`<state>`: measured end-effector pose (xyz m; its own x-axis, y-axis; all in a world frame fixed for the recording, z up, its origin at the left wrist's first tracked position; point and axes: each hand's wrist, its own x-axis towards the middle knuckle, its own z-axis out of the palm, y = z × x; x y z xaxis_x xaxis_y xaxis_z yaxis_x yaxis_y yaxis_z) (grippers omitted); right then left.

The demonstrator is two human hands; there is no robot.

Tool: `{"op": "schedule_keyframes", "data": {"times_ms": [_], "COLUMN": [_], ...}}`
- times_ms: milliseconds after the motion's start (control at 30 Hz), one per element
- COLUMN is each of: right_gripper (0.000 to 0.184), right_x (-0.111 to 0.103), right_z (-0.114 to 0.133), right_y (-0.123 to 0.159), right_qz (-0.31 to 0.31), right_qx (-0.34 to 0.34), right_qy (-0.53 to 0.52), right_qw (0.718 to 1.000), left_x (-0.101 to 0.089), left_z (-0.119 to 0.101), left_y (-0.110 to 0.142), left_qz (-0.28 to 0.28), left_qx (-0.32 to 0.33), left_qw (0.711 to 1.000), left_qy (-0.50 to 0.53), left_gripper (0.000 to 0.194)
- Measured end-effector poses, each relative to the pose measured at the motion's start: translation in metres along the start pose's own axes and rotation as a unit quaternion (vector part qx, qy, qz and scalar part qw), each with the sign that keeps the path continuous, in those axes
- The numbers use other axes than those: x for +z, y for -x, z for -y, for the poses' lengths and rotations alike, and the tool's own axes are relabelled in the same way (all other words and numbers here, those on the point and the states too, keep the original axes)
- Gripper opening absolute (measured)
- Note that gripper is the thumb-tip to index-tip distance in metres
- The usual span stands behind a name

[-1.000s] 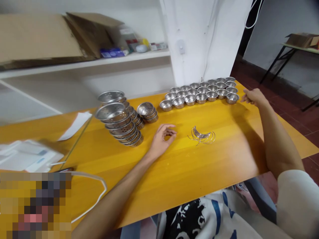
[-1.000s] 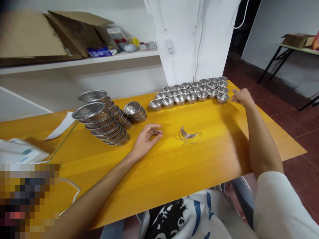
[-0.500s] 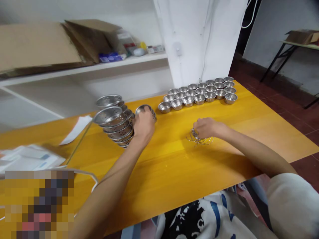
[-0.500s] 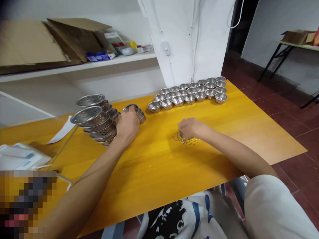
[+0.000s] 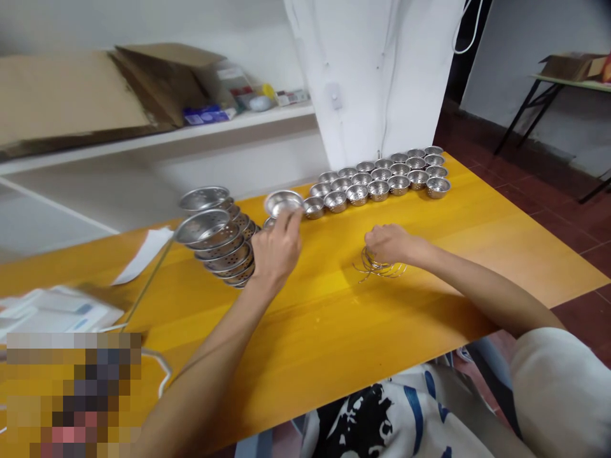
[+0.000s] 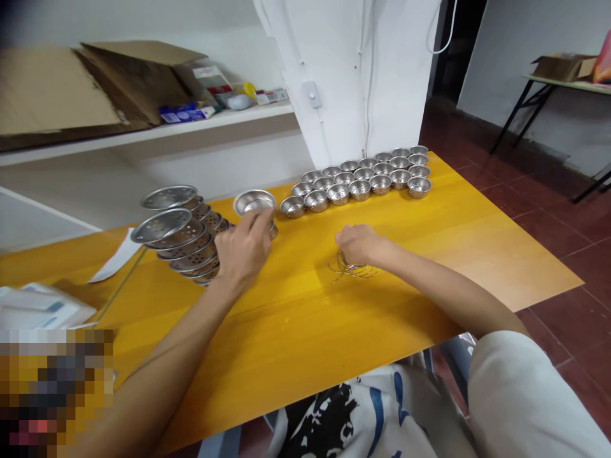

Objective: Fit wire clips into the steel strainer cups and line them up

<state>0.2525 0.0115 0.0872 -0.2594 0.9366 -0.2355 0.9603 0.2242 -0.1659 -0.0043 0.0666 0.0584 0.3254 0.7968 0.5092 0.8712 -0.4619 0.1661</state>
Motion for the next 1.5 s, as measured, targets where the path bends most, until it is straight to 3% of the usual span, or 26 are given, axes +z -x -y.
{"op": "schedule_keyframes", "data": {"times_ms": [200,300,367,433,500,600,700,867,1100,1267,1500], "right_gripper": [0.028,0.030,0.031,0.031,0.030,0.030,0.029,0.026,0.025,0.023,0.021], "right_x": [-0.021,-0.023,-0.023,-0.022,-0.019,-0.015,-0.011,-0.012,-0.003,0.012,0.015], "right_z": [-0.002,-0.001,-0.002,-0.005,-0.009,-0.016,-0.019,-0.022,-0.003,0.013,0.015], "right_y": [0.009,0.010,0.011,0.011,0.010,0.006,0.001,-0.003,-0.005,-0.005,-0.006], "right_qz": [0.064,0.084,0.078,0.064,0.060,0.068,0.063,0.044,-0.115,-0.121,-0.127], "right_qx": [-0.002,-0.007,-0.012,-0.016,-0.024,-0.042,-0.051,-0.061,-0.121,-0.176,-0.232], "right_qy": [0.060,0.082,0.088,0.084,0.075,0.067,0.067,0.058,0.026,0.078,0.125], "right_qw": [0.996,0.993,0.993,0.994,0.995,0.995,0.994,0.996,0.986,0.974,0.956], "left_x": [0.021,0.032,0.034,0.033,0.033,0.037,0.043,0.041,0.036,0.034,0.029], "left_z": [-0.002,0.002,0.001,-0.001,-0.002,-0.002,-0.001,0.001,0.005,0.005,0.009], "left_y": [0.072,0.087,0.088,0.085,0.082,0.079,0.075,0.071,0.067,0.066,0.063], "left_qz": [0.022,0.007,-0.004,-0.004,-0.001,0.020,0.091,0.183,0.227,0.231,0.256], "left_qx": [0.186,0.246,0.252,0.238,0.207,0.138,0.078,0.011,-0.030,-0.045,-0.049], "left_qw": [0.972,0.950,0.943,0.945,0.955,0.968,0.955,0.909,0.852,0.837,0.798], "left_qy": [0.144,0.193,0.216,0.224,0.211,0.209,0.273,0.375,0.470,0.494,0.543], "left_gripper": [0.035,0.030,0.022,0.016,0.024,0.068,0.106,0.098,0.095,0.091,0.077]}}
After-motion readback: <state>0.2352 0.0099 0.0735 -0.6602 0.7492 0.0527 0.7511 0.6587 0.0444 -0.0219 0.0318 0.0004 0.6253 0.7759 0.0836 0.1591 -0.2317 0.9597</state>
